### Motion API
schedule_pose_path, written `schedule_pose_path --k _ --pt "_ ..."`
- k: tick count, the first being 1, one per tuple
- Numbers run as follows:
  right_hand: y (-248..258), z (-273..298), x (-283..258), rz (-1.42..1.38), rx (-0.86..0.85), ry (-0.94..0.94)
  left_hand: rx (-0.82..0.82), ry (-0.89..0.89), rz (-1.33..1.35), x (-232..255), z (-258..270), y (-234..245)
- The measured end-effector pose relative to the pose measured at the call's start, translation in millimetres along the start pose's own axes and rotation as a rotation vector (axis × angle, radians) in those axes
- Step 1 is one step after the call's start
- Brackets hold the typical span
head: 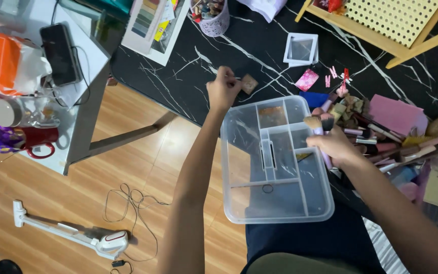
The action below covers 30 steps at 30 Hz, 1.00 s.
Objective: The person sorts various cosmetic items on a cluttered table, picking up makeup brushes, palettes, and small containers and placing them into a clear plastic organizer. The person repeatedly moves items between the table and the organizer, adjusting placement throughout the clip.
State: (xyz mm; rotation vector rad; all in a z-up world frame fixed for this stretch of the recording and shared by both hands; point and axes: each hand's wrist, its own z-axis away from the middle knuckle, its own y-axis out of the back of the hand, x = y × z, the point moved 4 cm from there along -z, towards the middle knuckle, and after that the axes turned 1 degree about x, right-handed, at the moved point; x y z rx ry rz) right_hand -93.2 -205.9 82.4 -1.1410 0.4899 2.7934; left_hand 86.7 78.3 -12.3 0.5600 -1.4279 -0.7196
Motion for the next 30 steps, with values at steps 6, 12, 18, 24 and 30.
schedule_pose_path --k 6,12,18,24,30 --pt "8 8 -10 -0.015 0.0 -0.081 -0.246 -0.007 -0.091 0 -2 -33" --pt "10 -20 1 -0.067 0.003 -0.085 -0.157 0.335 0.105 5 21 7" --pt "-5 -9 38 -0.14 0.037 -0.136 -0.459 0.793 0.54 26 141 102" --pt "-49 63 -1 -0.185 -0.066 -0.12 -0.608 0.9 0.752 48 167 150" --pt "-47 55 12 -0.186 -0.16 -0.112 -0.613 0.899 0.742 0 152 202"
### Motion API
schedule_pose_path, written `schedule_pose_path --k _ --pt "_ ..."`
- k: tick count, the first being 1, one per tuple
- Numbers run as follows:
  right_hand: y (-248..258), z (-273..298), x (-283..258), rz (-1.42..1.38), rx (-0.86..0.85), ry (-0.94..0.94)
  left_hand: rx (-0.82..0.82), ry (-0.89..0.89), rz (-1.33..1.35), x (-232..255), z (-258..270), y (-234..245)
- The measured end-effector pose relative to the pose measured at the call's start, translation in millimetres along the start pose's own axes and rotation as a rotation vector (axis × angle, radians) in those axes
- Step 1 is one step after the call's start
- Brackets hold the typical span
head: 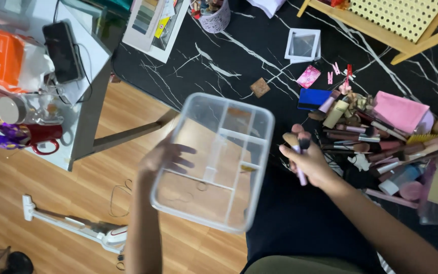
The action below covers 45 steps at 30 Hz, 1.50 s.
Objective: The person sorts various cosmetic items on a cluttered table, picking up makeup brushes, palettes, and small containers and placing them into a clear plastic organizer. The person repeatedly moves items between the table and the organizer, adjusting placement throughout the clip.
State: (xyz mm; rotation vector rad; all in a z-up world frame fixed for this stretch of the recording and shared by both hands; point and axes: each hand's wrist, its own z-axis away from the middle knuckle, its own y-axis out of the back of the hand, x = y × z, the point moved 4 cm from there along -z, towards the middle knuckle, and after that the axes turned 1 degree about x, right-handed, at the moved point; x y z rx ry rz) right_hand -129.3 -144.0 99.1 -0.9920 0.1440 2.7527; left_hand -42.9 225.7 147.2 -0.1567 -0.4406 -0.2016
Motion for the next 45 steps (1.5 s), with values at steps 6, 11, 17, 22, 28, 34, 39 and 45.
schedule_pose_path --k 6,11,17,22,28,34,39,45 --pt "51 -71 53 0.933 0.146 0.184 0.155 0.071 -0.216 38 13 9" --pt "49 -86 48 0.95 0.237 0.413 0.149 0.079 -0.237 45 5 8" --pt "46 -98 50 1.431 0.56 0.819 0.165 0.063 -0.18 30 -9 8" --pt "51 -86 33 1.396 0.424 0.752 0.154 0.058 -0.135 25 -2 -6" --pt "67 -86 49 1.32 0.429 0.972 0.222 0.038 -0.116 14 16 -22" --pt "82 -81 44 1.152 0.404 1.121 0.272 0.007 -0.119 4 25 -29" --pt "114 -87 55 1.165 0.638 1.111 0.259 0.035 -0.109 3 27 -24" --pt "100 -60 6 1.261 0.812 1.05 0.184 0.029 -0.127 14 17 -2"
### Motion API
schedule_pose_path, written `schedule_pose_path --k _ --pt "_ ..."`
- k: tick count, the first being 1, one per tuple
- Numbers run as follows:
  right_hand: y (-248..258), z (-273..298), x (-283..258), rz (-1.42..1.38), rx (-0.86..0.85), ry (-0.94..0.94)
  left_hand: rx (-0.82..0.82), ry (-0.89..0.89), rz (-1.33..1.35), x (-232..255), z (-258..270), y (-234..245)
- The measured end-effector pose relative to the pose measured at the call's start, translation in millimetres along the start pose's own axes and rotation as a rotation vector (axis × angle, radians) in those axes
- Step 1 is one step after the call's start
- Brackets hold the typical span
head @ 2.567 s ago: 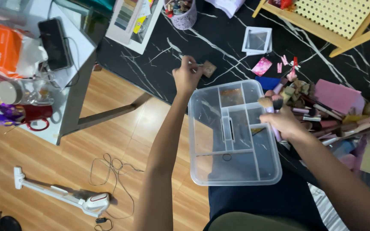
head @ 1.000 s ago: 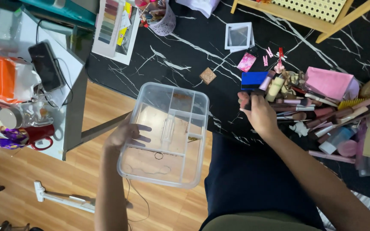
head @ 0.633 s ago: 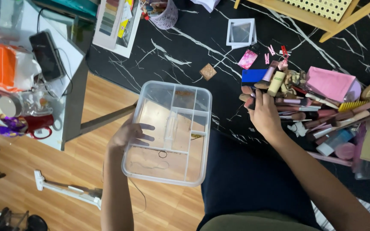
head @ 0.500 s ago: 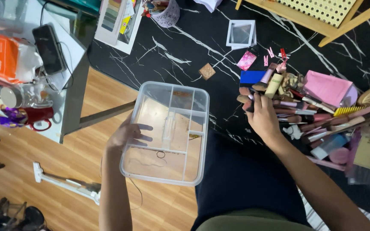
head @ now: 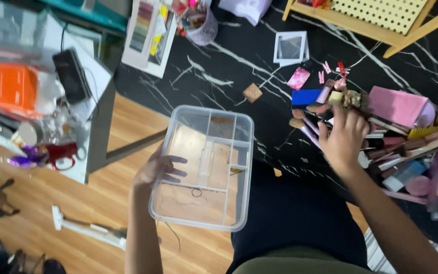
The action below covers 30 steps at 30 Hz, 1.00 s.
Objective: The person sorts various cosmetic items on a cluttered table, picking up makeup brushes, palettes, and small containers and placing them into a clear plastic organizer. The person repeatedly moves items between the table and the organizer, adjusting placement throughout the clip.
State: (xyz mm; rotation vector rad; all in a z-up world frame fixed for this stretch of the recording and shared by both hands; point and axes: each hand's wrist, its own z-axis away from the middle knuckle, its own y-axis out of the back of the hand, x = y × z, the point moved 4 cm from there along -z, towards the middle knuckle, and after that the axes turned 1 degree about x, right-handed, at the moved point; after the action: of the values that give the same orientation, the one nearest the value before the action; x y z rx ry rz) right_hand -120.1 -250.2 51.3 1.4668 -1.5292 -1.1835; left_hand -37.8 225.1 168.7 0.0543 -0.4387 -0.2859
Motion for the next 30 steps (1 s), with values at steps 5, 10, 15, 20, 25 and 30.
schedule_pose_path --k 5,10,15,20,25,30 --pt "-32 53 -20 0.036 -0.131 -0.005 -0.051 0.004 -0.025 25 -6 12" --pt "-28 40 -32 0.1 -0.204 -0.017 -0.111 -0.026 -0.053 45 -19 27" --pt "6 -24 -49 -0.309 -0.26 0.137 -0.106 0.083 -0.135 70 -13 29" --pt "0 -103 -133 -0.661 -0.097 0.423 -0.118 0.044 -0.177 86 -24 25" --pt "-30 -129 -169 -0.696 -0.121 0.724 -0.088 0.048 -0.234 108 -12 8" --pt "-55 -132 -171 -0.742 -0.157 0.811 -0.094 0.046 -0.264 114 -20 -6"
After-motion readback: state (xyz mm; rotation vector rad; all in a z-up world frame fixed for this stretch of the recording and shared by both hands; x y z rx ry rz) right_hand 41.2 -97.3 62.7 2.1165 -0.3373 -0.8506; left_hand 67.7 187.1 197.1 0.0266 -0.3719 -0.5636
